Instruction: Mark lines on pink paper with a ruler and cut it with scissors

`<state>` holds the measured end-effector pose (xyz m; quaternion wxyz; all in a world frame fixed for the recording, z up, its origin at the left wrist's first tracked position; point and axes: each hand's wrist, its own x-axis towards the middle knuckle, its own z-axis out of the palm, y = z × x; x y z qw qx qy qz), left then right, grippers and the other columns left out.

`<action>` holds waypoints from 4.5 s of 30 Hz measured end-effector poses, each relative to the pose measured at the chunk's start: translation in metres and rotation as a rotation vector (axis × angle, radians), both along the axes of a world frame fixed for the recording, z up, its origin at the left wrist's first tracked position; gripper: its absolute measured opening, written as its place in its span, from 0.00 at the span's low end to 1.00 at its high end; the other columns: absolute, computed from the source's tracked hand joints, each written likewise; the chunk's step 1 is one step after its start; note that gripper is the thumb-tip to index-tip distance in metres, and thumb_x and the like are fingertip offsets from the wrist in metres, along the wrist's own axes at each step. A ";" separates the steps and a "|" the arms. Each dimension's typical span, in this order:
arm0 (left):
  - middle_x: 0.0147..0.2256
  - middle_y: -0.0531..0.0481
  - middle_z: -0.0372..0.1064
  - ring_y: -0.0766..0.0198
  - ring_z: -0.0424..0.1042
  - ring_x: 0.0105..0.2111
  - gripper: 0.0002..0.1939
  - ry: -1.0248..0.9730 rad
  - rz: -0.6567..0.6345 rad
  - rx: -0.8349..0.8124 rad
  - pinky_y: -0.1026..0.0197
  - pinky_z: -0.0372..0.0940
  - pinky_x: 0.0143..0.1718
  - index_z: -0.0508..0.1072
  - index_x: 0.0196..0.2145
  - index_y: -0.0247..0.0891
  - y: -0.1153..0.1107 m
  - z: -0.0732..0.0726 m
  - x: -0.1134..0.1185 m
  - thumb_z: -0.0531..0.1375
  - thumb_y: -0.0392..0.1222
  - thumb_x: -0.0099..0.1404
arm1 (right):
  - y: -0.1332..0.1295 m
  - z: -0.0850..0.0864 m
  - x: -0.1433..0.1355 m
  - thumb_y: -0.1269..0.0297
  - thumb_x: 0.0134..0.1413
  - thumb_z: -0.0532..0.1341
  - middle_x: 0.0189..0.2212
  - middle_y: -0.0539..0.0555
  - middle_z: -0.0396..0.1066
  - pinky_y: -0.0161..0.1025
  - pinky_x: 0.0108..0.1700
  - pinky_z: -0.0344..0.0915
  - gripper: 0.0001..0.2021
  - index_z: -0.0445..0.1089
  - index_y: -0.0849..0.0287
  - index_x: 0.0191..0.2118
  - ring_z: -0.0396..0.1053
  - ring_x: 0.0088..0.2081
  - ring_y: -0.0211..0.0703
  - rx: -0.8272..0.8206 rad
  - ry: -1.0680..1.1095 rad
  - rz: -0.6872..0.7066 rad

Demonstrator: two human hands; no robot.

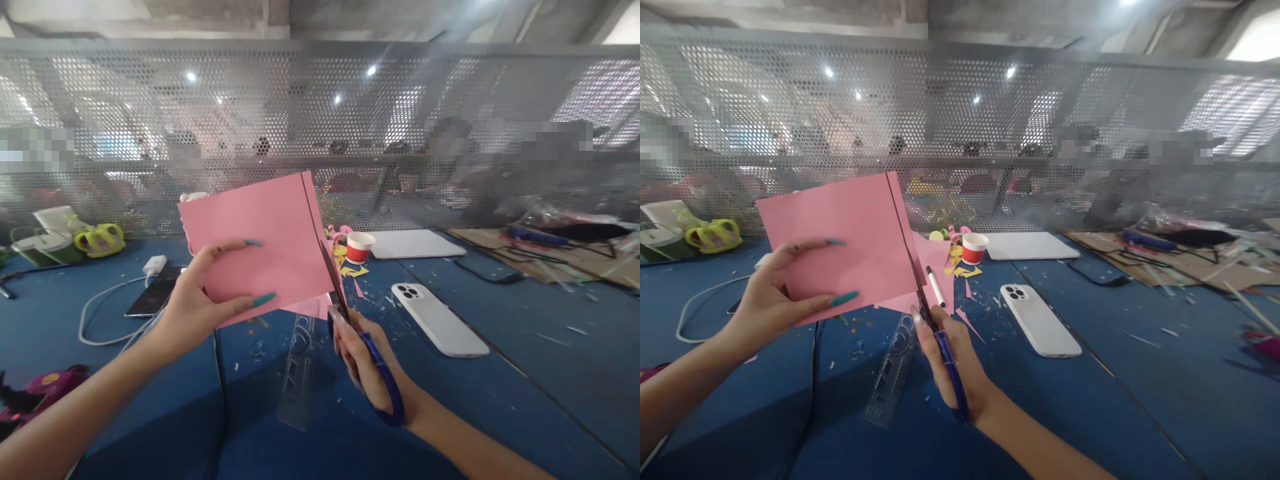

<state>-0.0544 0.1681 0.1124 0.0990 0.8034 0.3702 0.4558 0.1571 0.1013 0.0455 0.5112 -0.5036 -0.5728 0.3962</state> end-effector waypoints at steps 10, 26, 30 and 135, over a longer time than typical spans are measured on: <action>0.49 0.49 0.66 0.53 0.63 0.52 0.24 -0.019 -0.045 -0.016 0.49 0.64 0.50 0.65 0.48 0.44 0.000 -0.001 -0.001 0.65 0.44 0.53 | -0.001 0.002 -0.002 0.46 0.56 0.49 0.12 0.40 0.44 0.31 0.10 0.45 0.19 0.54 0.55 0.24 0.44 0.11 0.30 -0.010 0.024 -0.014; 0.48 0.49 0.66 0.54 0.64 0.51 0.24 -0.017 -0.063 -0.019 0.50 0.65 0.49 0.64 0.48 0.45 -0.002 -0.002 0.001 0.64 0.41 0.53 | -0.002 0.000 0.000 0.45 0.53 0.52 0.12 0.41 0.49 0.30 0.14 0.50 0.19 0.56 0.56 0.24 0.50 0.13 0.30 -0.063 0.097 0.024; 0.49 0.50 0.66 0.55 0.65 0.51 0.24 -0.032 -0.089 -0.033 0.51 0.66 0.48 0.64 0.48 0.46 -0.001 -0.003 0.001 0.64 0.42 0.53 | 0.001 -0.007 0.004 0.47 0.54 0.53 0.13 0.42 0.53 0.31 0.17 0.54 0.18 0.59 0.57 0.25 0.54 0.15 0.31 -0.020 0.079 0.019; 0.50 0.49 0.65 0.54 0.64 0.51 0.27 -0.120 -0.110 -0.232 0.54 0.65 0.50 0.65 0.48 0.44 -0.009 0.002 0.004 0.66 0.41 0.50 | 0.001 0.000 0.001 0.49 0.56 0.51 0.11 0.39 0.45 0.30 0.12 0.45 0.17 0.54 0.55 0.24 0.46 0.11 0.29 0.087 0.065 0.036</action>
